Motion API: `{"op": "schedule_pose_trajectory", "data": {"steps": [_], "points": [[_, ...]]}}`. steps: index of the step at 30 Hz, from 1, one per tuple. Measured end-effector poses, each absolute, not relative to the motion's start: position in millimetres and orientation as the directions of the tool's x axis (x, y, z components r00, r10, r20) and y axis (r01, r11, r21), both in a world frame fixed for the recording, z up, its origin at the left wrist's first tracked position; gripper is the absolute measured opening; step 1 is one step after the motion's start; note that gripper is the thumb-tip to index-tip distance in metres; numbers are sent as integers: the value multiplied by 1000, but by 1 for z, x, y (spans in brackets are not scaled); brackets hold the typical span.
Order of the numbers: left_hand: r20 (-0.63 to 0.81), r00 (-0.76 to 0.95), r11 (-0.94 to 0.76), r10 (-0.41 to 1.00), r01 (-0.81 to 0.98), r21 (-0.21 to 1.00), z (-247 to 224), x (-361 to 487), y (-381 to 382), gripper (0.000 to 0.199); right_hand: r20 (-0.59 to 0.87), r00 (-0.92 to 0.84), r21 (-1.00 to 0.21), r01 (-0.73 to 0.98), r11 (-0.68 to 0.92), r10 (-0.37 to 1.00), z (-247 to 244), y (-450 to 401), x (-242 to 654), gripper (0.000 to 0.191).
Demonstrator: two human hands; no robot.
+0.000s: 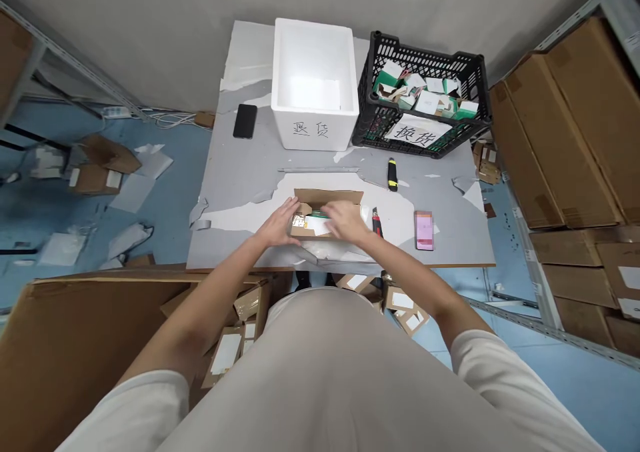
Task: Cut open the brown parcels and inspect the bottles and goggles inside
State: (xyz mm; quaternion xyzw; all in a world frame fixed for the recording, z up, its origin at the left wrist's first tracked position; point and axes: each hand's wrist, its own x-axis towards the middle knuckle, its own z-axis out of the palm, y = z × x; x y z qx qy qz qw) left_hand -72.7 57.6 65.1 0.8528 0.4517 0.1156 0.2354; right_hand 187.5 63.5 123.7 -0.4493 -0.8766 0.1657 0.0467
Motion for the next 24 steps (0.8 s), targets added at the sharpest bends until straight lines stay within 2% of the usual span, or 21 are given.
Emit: {"op": "schedule_pose_trajectory", "data": {"steps": [2,4,5,7,9,11,14,16,20,22,24], "points": [[-36,600,-486,799,681,548,57,-81,64,115,-181,-672,-371,723,583,718,125,59,157,63],[-41,594,-467,803,671,576,51,-83,65,110,-289,-598,-384,788,482,747,123,64,129,74],[-37,587,-457,809,668,587,49,-82,65,107,-342,-557,-386,818,427,757,122,67,118,74],[-31,567,-437,823,667,604,48,-81,64,103,-430,-521,-376,846,378,738,121,68,103,61],[-32,553,-421,832,668,614,49,-80,63,99,-439,-530,-340,846,412,726,122,58,95,40],[-36,554,-419,831,668,615,50,-81,62,94,-375,-542,-271,840,470,752,124,39,94,25],[-34,564,-437,825,675,594,50,-82,56,91,-287,-571,-206,821,533,769,127,20,107,29],[-35,566,-451,823,691,565,49,-82,53,92,-330,-567,-209,824,527,755,129,25,129,29],[-72,560,-457,825,737,498,46,-79,52,99,-548,-486,-197,866,460,681,132,59,189,43],[-77,557,-458,827,746,484,44,-75,54,101,-549,-512,-193,847,496,661,133,65,208,48],[-68,548,-453,834,750,483,44,-72,54,100,-496,-525,-159,838,523,691,133,59,217,44]]}}
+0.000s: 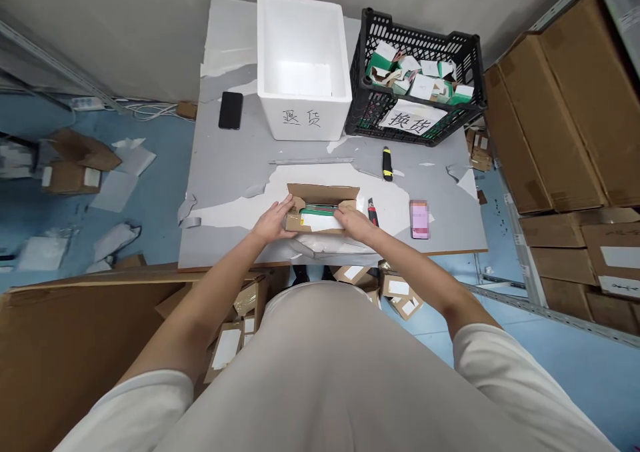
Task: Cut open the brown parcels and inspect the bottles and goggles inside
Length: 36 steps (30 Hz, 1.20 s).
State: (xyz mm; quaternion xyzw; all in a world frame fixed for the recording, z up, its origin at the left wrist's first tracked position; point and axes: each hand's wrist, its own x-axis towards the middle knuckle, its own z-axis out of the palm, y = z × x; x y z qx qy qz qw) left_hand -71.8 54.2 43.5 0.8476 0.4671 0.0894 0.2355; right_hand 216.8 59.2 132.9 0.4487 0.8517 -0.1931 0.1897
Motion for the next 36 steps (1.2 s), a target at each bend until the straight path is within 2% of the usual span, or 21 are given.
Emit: {"op": "schedule_pose_trajectory", "data": {"steps": [3,6,10,14,17,19,21,23,25,28,30,32,34,36], "points": [[-72,507,-414,859,771,484,45,-66,53,96,-436,-488,-53,852,520,756,131,39,220,35],[-92,478,-385,873,793,473,48,-62,52,94,-383,-512,5,831,556,769,121,18,226,42],[-112,500,-407,859,799,443,47,-60,54,93,-263,-678,-92,726,682,687,93,-8,235,50],[-173,549,-449,818,797,404,57,-68,59,97,-215,-646,-121,762,636,733,72,-24,235,56],[-274,588,-495,761,800,340,81,-74,63,96,-205,-667,-209,745,634,717,79,-19,237,59],[-292,559,-489,776,825,283,100,-69,66,83,-218,-684,-304,725,618,696,93,-4,240,58],[-236,520,-469,821,850,242,116,-55,68,57,-249,-665,-382,736,559,704,108,19,240,54],[-168,577,-533,799,810,244,125,-34,69,36,-285,-637,-396,759,517,716,120,45,233,52],[-179,708,-667,683,704,244,127,-10,71,32,-340,-645,-317,764,562,685,127,66,220,46],[-303,761,-764,573,630,138,127,14,73,31,-462,-608,-72,752,656,646,131,80,198,34],[-342,719,-756,605,654,39,128,19,72,31,-479,-562,57,747,663,674,133,78,190,35],[-307,649,-690,696,723,-34,130,16,66,30,-420,-530,133,767,628,736,134,72,192,40],[-243,533,-562,810,825,-62,132,10,56,35,-331,-490,167,811,561,806,135,65,205,44],[-190,416,-429,889,903,-29,133,3,45,49,-260,-468,144,846,513,845,134,59,224,46]]}}
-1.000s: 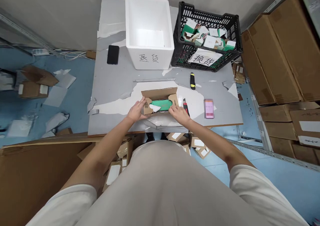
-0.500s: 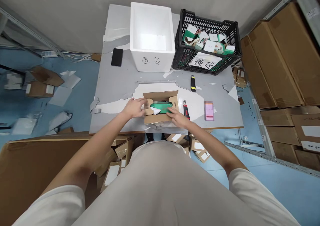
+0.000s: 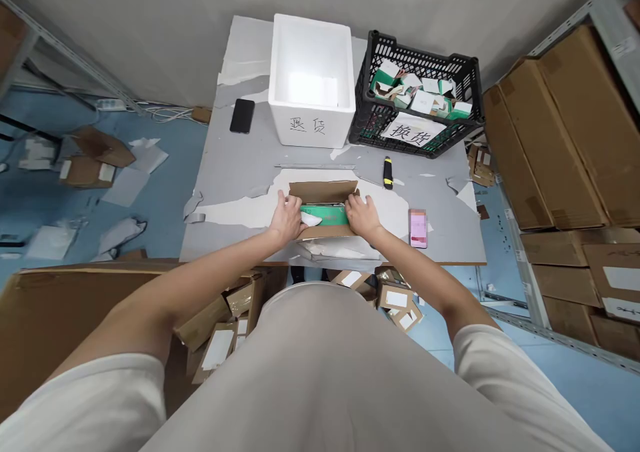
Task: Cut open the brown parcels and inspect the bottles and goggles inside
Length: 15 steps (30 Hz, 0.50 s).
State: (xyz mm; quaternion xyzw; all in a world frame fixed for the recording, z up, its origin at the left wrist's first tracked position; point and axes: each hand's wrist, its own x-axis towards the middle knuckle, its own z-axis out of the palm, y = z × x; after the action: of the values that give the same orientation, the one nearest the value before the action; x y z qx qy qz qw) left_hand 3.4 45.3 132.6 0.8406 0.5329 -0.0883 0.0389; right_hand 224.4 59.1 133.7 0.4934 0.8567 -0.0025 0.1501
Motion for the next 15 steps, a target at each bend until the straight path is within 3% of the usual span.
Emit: {"op": "schedule_pose_trajectory", "data": {"steps": [7,12,15], "points": [[-160,177,-168,971,983,71,108,-20,22,96,-201,-378,-92,926,366,904,90,46,284,67],[-327,204,-143,923,969,202,71,-40,25,102,-277,-428,-359,877,320,860,57,49,297,72],[-331,223,-148,917,960,238,69,-43,25,103,-328,-427,-338,886,318,843,62,51,298,71]]}}
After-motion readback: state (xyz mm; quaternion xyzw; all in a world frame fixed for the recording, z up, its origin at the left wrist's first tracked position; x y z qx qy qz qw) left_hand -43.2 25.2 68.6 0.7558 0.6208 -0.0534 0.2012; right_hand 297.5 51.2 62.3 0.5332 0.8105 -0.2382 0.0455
